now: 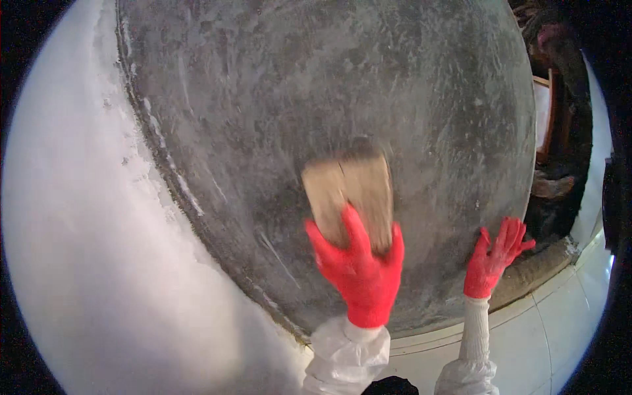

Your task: The person sands a wall surface using a sanding block.

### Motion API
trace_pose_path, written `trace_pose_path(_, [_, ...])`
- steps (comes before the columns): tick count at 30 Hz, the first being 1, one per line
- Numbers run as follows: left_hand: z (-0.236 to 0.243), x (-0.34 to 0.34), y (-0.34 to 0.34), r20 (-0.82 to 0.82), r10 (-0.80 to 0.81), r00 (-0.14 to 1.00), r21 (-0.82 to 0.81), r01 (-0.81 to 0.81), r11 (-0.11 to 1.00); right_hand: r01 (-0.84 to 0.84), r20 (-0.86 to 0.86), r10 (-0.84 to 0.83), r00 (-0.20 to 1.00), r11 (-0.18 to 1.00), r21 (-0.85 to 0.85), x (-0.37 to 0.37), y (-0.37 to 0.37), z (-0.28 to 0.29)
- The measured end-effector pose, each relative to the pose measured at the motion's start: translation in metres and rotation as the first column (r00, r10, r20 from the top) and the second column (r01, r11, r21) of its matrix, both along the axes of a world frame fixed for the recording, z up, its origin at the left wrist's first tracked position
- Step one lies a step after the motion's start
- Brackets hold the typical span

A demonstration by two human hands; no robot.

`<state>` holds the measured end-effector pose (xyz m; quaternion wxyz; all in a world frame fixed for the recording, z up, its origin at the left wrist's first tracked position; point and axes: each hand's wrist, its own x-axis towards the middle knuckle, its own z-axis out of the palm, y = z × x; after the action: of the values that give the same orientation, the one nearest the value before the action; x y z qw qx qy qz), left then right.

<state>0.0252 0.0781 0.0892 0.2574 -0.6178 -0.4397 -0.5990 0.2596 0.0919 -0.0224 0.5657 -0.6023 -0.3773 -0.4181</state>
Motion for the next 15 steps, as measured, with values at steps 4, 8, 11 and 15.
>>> trace_pose_path(4, [-0.157,0.007,-0.016,0.55,-0.326,0.769,-0.222,0.511,0.831,-0.075,-0.013,0.075,0.997,0.997,-0.006,0.005,0.016,-0.047])
trace_pose_path(8, [-0.177,0.01,-0.013,-0.056,-0.038,0.998,-0.208,0.026,0.978,-0.11,-0.018,0.11,0.994,0.994,0.012,0.004,0.022,-0.058])
trace_pose_path(11, [-0.061,0.025,-0.011,-0.115,-0.017,0.993,-0.086,0.007,0.996,-0.121,-0.014,0.121,0.993,0.993,-0.001,0.006,0.022,-0.065])
trace_pose_path(15, [0.042,0.027,-0.004,-0.08,0.042,0.996,0.022,-0.041,0.999,-0.107,-0.034,0.106,0.994,0.994,-0.015,0.003,0.02,-0.063])
